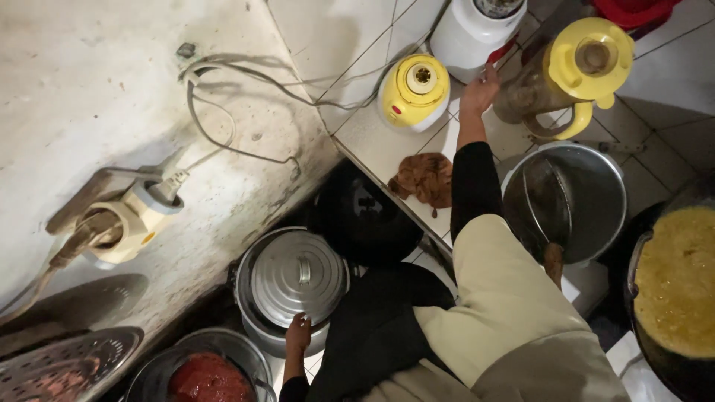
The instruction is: Fill a blender jar with grains and grind them using a blender.
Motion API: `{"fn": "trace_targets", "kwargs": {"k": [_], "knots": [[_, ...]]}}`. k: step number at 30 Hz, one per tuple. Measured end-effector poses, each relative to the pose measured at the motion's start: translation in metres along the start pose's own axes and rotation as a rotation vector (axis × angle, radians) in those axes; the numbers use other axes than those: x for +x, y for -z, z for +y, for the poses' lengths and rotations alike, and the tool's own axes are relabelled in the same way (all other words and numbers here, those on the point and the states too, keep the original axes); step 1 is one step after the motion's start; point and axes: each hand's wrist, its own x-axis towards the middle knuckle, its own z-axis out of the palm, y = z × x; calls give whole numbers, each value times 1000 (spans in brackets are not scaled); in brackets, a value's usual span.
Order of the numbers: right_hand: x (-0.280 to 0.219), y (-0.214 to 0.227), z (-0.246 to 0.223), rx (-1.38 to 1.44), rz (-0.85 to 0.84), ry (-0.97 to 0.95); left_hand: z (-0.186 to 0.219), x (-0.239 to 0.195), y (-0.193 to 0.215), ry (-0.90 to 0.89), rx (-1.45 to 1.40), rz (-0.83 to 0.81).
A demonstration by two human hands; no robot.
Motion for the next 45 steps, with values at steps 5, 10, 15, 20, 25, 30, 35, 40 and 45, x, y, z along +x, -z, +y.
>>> {"fn": "trace_targets", "kwargs": {"k": [5,10,15,20,25,30,35,40,45], "knots": [[32,-9,-1,113,45,-270,13,9,0,-90,45,-1],[105,50,-15,282,36,-221,16,18,6,-53,44,46],[66,38,-111,-38,135,-110,13,-1,-14,-82,-72,135],[98,86,-97,-297,200,48,8,0,-16,-42,135,-73],[101,-17,2,-460,178,280,0,17,-4,-207,-25,200],[-41,11,-113,743,33,94,49,17,8,-374,-178,343],[-246,46,-270,1006,-461,289,138,-56,69,-657,-318,539],[-423,129,-371,400,-786,1055,187,-121,161,-674,51,834],[-475,129,-423,68,-1103,1270,225,-132,235,-573,378,927]]}}
